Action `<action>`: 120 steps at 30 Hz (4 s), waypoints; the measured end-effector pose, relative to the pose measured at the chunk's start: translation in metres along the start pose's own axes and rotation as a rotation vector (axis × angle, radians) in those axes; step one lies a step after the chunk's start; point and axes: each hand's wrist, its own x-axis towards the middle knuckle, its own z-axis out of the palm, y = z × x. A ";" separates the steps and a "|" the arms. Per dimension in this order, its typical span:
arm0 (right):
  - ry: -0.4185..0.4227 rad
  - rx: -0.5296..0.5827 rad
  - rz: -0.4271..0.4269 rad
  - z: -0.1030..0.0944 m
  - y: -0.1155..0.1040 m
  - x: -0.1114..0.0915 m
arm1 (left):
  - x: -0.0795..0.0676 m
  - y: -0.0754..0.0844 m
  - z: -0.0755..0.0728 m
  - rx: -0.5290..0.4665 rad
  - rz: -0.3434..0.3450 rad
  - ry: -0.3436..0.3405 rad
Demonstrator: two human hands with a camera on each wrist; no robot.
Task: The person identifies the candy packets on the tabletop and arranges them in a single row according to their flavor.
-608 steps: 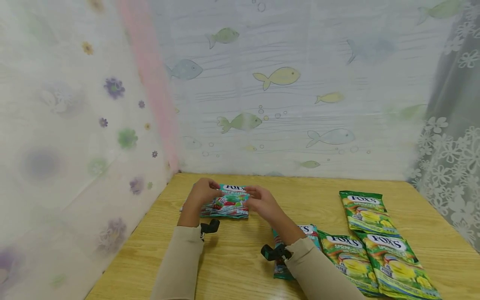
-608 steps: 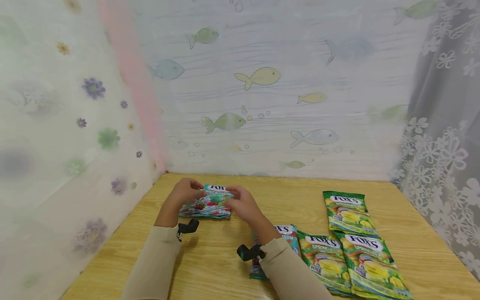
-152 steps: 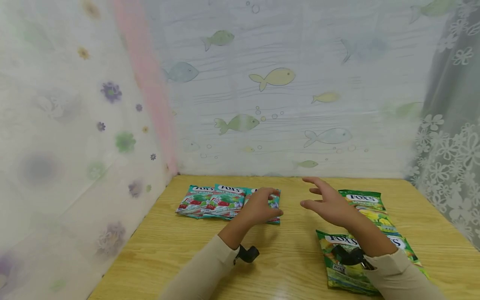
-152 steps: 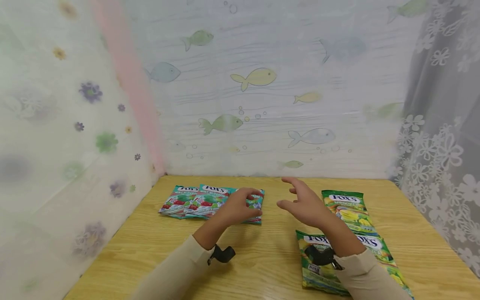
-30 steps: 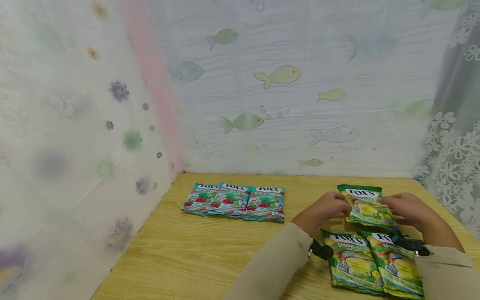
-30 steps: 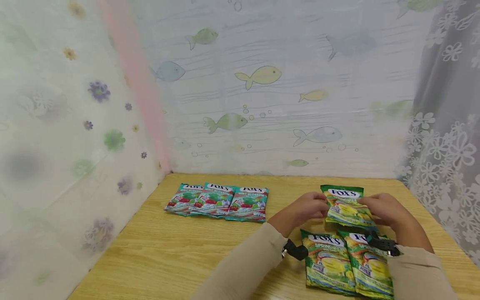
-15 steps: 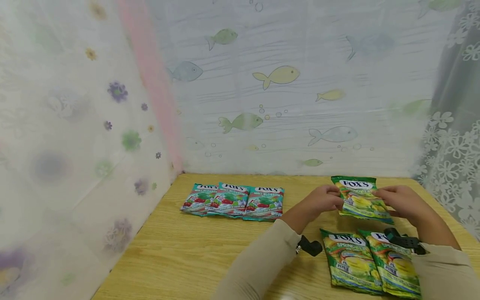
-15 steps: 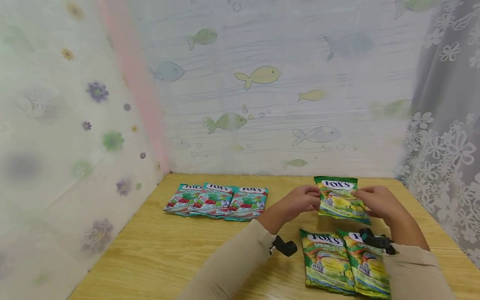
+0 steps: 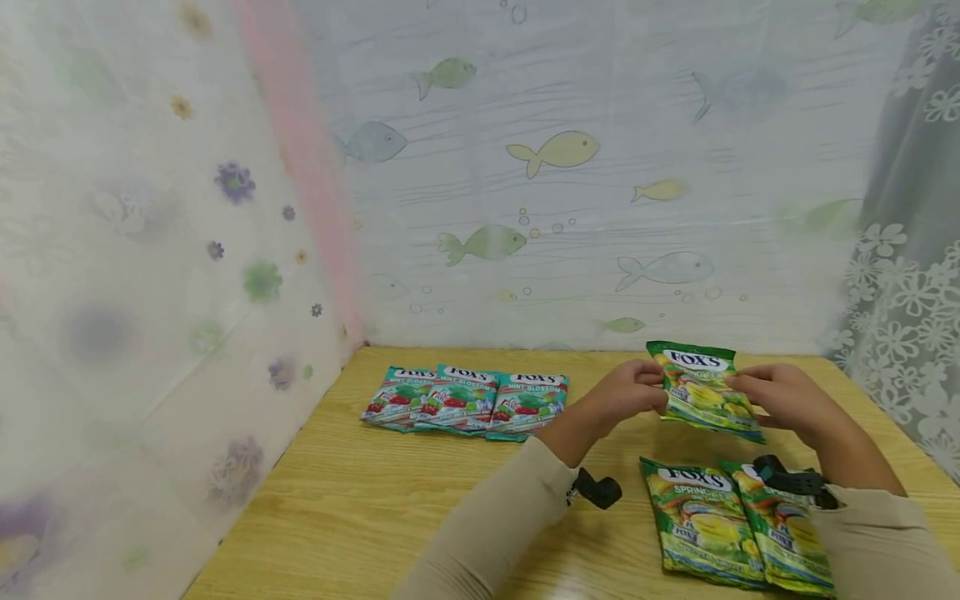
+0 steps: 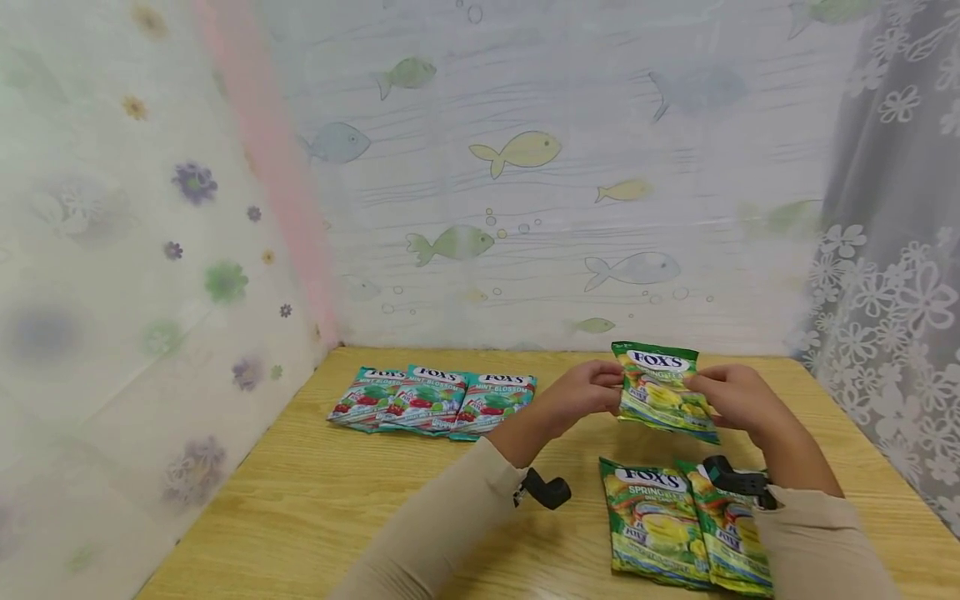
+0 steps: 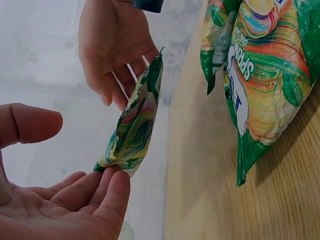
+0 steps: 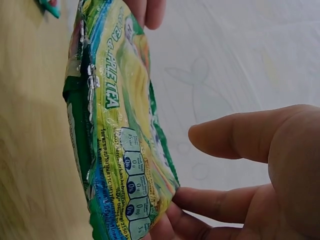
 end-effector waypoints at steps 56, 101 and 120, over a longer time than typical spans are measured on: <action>0.070 -0.008 -0.129 0.076 -0.042 0.021 | -0.047 -0.025 -0.067 -0.050 0.045 0.064; -0.048 0.119 -0.158 0.108 -0.029 0.034 | -0.046 -0.034 -0.081 0.128 -0.128 0.098; -0.060 0.097 -0.139 0.111 -0.029 0.035 | -0.045 -0.034 -0.080 0.249 -0.159 0.101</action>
